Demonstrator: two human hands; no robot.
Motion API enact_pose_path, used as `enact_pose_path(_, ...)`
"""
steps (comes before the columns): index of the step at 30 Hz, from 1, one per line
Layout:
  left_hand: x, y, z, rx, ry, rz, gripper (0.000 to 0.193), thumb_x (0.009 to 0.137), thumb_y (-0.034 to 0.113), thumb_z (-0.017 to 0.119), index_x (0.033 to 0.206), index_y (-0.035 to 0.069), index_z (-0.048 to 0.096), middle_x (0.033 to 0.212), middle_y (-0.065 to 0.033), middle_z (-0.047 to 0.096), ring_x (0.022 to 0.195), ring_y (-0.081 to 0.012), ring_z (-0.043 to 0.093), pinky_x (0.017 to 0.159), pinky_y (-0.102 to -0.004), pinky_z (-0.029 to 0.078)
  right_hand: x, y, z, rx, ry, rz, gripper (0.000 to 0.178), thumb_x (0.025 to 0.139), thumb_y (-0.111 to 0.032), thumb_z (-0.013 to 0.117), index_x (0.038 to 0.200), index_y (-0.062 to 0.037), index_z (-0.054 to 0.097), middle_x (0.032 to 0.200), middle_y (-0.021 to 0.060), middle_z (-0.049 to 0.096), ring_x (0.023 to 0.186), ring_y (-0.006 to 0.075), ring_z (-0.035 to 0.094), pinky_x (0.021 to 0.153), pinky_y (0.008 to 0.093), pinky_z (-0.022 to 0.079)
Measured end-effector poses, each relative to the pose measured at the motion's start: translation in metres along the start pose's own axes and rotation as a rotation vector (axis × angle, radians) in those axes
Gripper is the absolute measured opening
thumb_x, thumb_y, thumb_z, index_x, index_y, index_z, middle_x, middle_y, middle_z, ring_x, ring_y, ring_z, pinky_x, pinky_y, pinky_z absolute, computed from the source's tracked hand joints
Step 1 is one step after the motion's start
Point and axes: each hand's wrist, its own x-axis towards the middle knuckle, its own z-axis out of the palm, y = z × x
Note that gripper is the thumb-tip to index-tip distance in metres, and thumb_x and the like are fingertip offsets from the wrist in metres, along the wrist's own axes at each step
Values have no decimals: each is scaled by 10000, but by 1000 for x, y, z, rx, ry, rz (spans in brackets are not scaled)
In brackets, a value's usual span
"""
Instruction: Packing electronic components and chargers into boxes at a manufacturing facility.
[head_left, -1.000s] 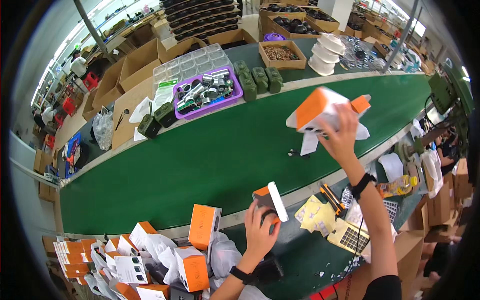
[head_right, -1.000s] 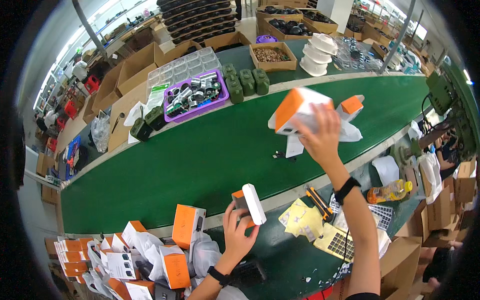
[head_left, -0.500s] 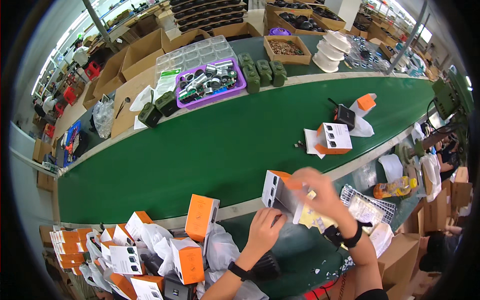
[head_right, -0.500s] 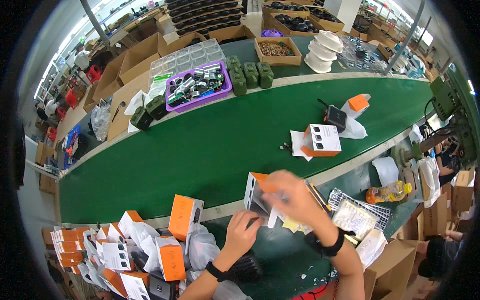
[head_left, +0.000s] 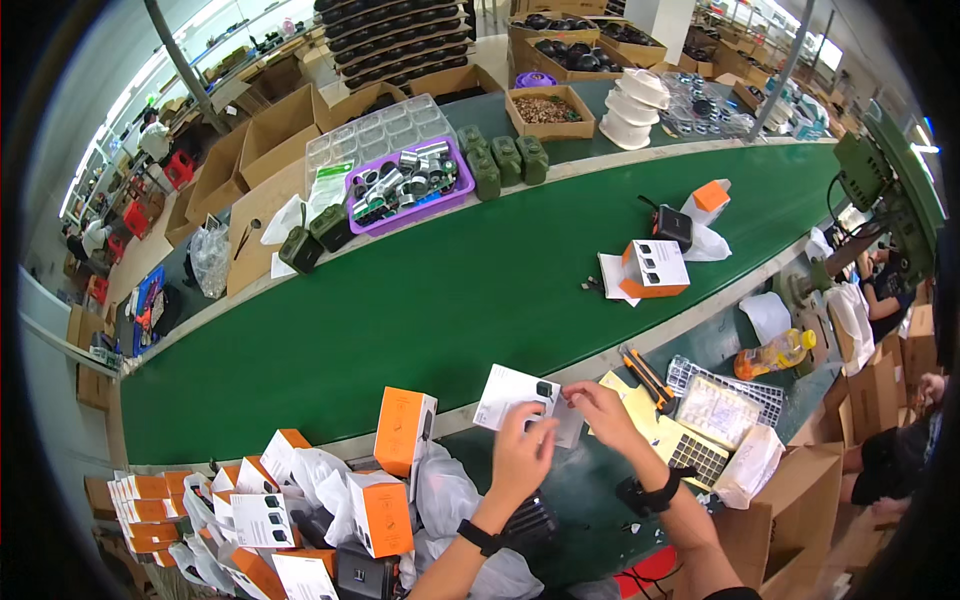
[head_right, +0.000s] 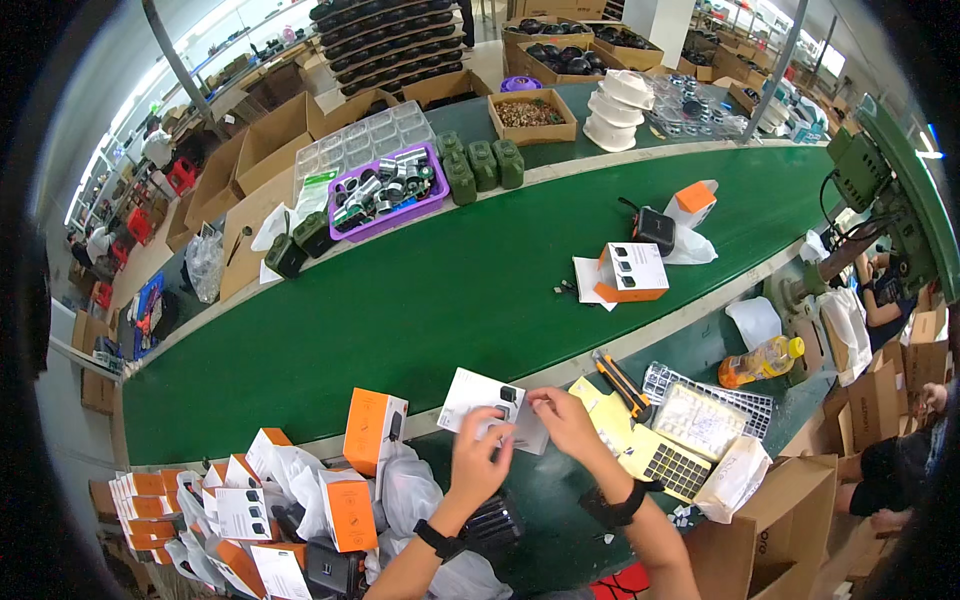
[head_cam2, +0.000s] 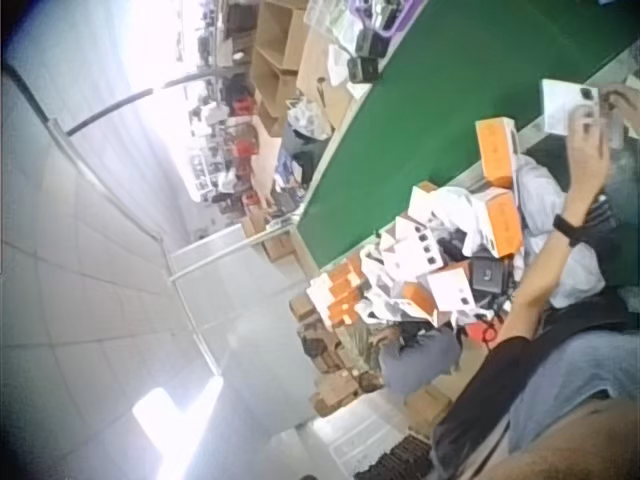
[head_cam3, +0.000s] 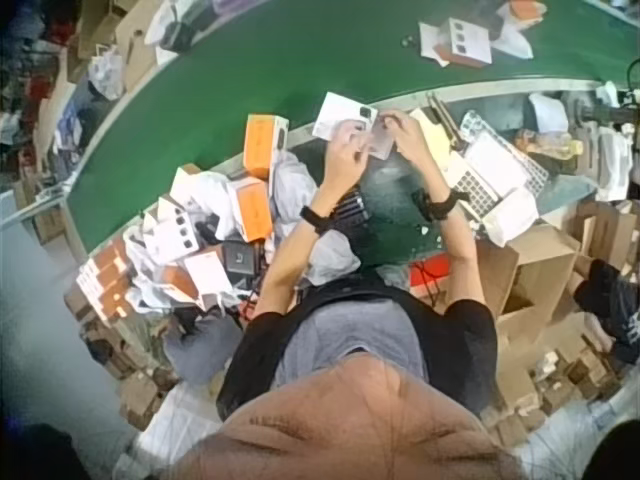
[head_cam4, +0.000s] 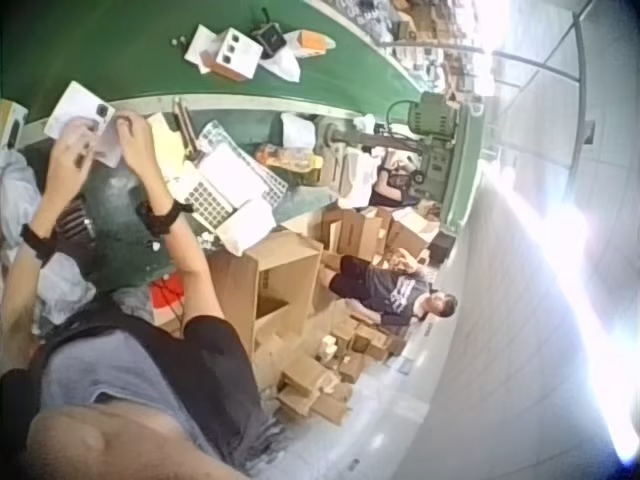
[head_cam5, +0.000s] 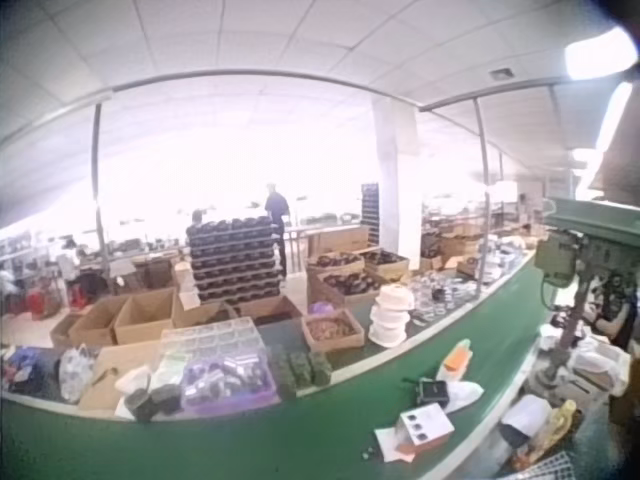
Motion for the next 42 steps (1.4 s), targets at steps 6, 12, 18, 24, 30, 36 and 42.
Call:
enact_pose_path(6, -6, -90, -23, 51, 153, -637, 390, 742, 204, 706, 1042, 11, 549, 1034, -146, 559, 932, -281, 559, 773, -394, 447, -11, -14, 46, -326, 118, 66, 262, 844, -214, 580, 961, 19, 608, 794, 146, 654, 706, 278, 637, 648, 337, 491)
enact_pose_path(12, 24, -68, -31, -646, -131, -1083, 535, 743, 270, 750, 1139, 56, 461, 1047, -95, 554, 890, -190, 571, 672, -303, 485, 3, 20, 47, 115, 229, 40, 288, 889, -84, 516, 1164, -1, 500, 913, 84, 665, 800, 114, 613, 703, 260, 472)
enact_pose_path(18, 96, -9, -45, -41, 141, -134, 455, 677, 50, 753, 1035, 44, 471, 968, -98, 561, 799, -180, 572, 677, -289, 469, 32, -7, 15, 414, 318, -207, 313, 909, -119, 527, 1196, 3, 495, 1046, 43, 599, 970, 117, 536, 874, 257, 404)
enact_pose_path(24, 150, 15, -46, 546, 119, 206, 450, 672, 160, 752, 1063, 73, 547, 1104, -144, 525, 953, -354, 545, 786, -411, 477, -25, -35, -8, -220, 84, -202, 517, 700, -92, 695, 1179, -40, 507, 1054, 114, 580, 983, 264, 545, 892, 343, 415)
enact_pose_path(30, 154, -3, -32, 356, 162, 151, 414, 688, 181, 750, 1043, 75, 567, 1138, -122, 519, 978, -338, 533, 789, -409, 473, -102, -29, 56, -585, -558, -367, 927, 501, -159, 784, 1330, -89, 376, 1307, 135, 419, 1202, 325, 409, 997, 419, 342)
enact_pose_path(36, 162, -5, -24, 376, 227, 216, 408, 694, 125, 754, 1052, 59, 568, 1134, -142, 516, 996, -328, 538, 811, -386, 472, -114, -8, 95, -823, -482, -388, 827, 514, -105, 712, 1280, -24, 409, 1244, 132, 454, 1143, 304, 441, 980, 405, 349)
enact_pose_path(42, 147, 7, -45, 260, 480, 446, 404, 674, 73, 759, 1033, 50, 573, 1170, -146, 519, 1010, -307, 541, 799, -389, 475, -92, -6, 74, -537, -262, -310, 804, 472, -186, 768, 1183, 6, 448, 1145, 159, 493, 1069, 343, 465, 927, 403, 397)
